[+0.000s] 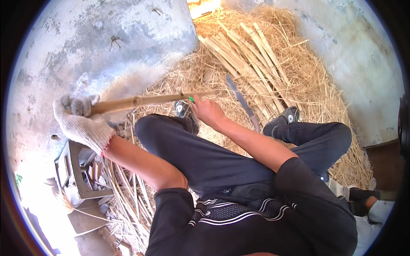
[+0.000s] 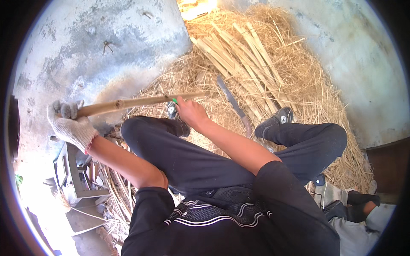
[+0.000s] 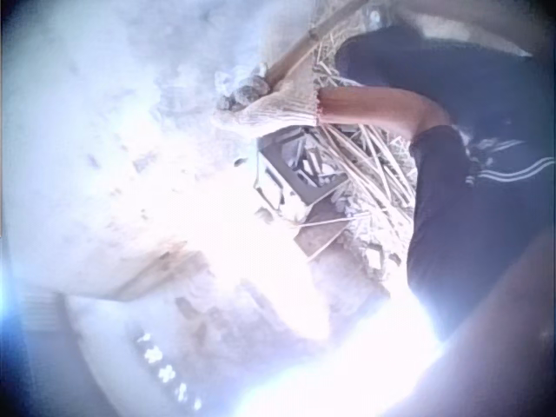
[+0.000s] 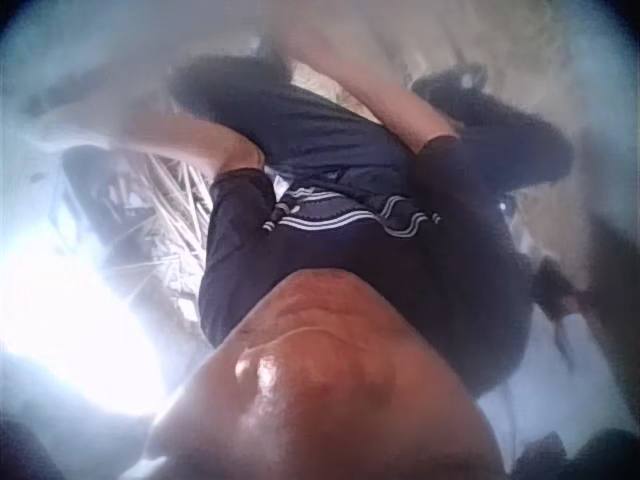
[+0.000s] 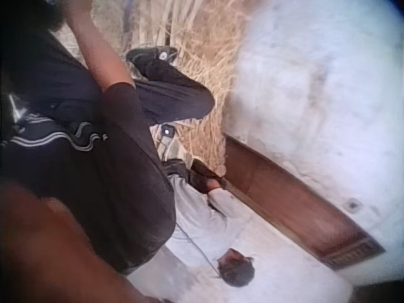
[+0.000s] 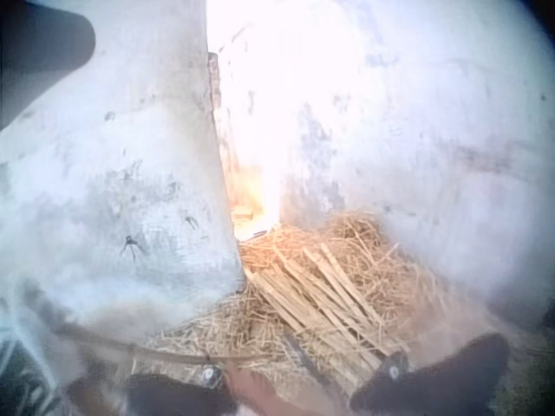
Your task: The person sits on a bed of straw and uses a green utility knife to shave the surface of a long bamboo pole held in their gloved left hand. They repeatedly scrape the tool along the length of the pole to remove the outer layer, creating a pile of shavings.
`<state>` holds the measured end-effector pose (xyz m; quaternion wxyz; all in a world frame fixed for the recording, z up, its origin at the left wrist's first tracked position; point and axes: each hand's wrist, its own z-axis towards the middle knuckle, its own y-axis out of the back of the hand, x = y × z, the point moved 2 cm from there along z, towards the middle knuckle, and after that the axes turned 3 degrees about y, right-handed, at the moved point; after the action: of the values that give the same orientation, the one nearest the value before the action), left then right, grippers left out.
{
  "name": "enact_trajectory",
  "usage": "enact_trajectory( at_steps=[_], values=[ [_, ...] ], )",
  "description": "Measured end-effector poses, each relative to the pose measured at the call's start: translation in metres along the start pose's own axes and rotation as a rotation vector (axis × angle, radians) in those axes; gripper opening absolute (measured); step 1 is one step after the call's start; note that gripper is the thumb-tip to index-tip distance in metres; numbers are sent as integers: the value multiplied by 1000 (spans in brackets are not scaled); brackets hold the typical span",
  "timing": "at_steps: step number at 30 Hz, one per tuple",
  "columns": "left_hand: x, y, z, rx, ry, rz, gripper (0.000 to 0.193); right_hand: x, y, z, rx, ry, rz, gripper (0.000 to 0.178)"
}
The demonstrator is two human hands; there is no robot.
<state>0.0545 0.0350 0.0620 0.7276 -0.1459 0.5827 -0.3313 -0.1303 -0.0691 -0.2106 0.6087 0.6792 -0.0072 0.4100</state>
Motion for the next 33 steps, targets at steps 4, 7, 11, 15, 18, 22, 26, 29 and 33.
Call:
enact_trajectory(
  at_steps=[4,7,11,15,18,22,26,29,33],
  values=[
    [-3,0,-14,225,79,-93,20,-90,-9,-1,36,-135,-186,29],
    [-5,-14,-28,372,19,-126,21,-87,-12,6,-117,-154,-187,28],
    [-5,-34,-21,308,30,-103,24,-6,41,17,94,-174,147,31],
    [1,-50,-19,358,-14,-92,21,11,46,6,-102,45,253,30],
    [0,-63,-32,346,36,-98,21,-8,41,4,-118,-16,230,31],
    [4,-61,-28,338,-26,-65,22,-23,22,13,-238,33,170,32],
    [4,-60,-27,273,-108,16,23,-19,15,16,-35,-48,201,32],
    [9,-58,-27,521,-61,-94,25,-122,-24,10,-8,-188,24,34],
    [5,-63,-34,483,-100,-65,27,-135,-26,5,92,-295,-116,38]
  ],
)
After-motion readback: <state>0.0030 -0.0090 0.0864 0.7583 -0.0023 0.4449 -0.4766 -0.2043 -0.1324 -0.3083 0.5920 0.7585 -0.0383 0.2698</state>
